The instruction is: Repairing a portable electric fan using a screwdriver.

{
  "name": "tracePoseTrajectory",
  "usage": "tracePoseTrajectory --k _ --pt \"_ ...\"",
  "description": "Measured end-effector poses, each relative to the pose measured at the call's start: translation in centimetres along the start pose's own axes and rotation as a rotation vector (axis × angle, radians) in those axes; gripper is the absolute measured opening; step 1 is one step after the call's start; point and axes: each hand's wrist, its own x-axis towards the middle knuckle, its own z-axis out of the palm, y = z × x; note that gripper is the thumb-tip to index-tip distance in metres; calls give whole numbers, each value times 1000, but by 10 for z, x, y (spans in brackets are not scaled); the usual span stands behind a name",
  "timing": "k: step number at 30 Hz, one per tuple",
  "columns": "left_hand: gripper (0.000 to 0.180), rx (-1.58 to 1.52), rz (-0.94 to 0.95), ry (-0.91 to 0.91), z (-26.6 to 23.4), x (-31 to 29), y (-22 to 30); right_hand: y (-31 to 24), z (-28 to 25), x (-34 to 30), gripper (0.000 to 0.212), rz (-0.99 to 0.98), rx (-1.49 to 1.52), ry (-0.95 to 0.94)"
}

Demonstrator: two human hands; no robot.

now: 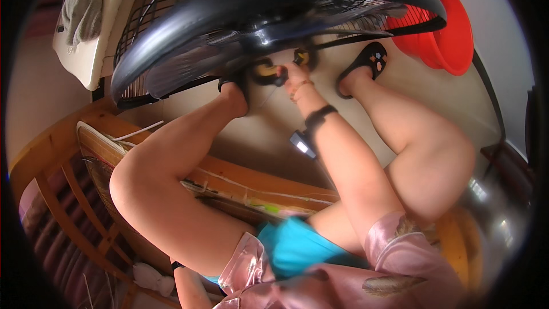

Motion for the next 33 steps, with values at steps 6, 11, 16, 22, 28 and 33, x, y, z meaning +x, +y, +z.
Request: tracePoseTrajectory --k 6,11,16,22,28,33 --pt "56 -11 -6 -7 0 0 1 -4 4 -3 19 18 75 -5" --pt "55 -17 -7 -13 1 -1 1 -3 0 8 19 0 93 -109" --pt "53 -37 -10 -6 -3 -3 1 -2 5 7 18 20 63 -3" --pt "52 -50 -14 -12 1 -3 2 -2 1 11 17 6 -39 -13" --pt "50 -68 -16 -22 6 -2 2 0 0 7 18 -2 54 -48" --pt "49 -76 -20 -28 10 -4 2 -1 0 7 19 -23 51 -22"
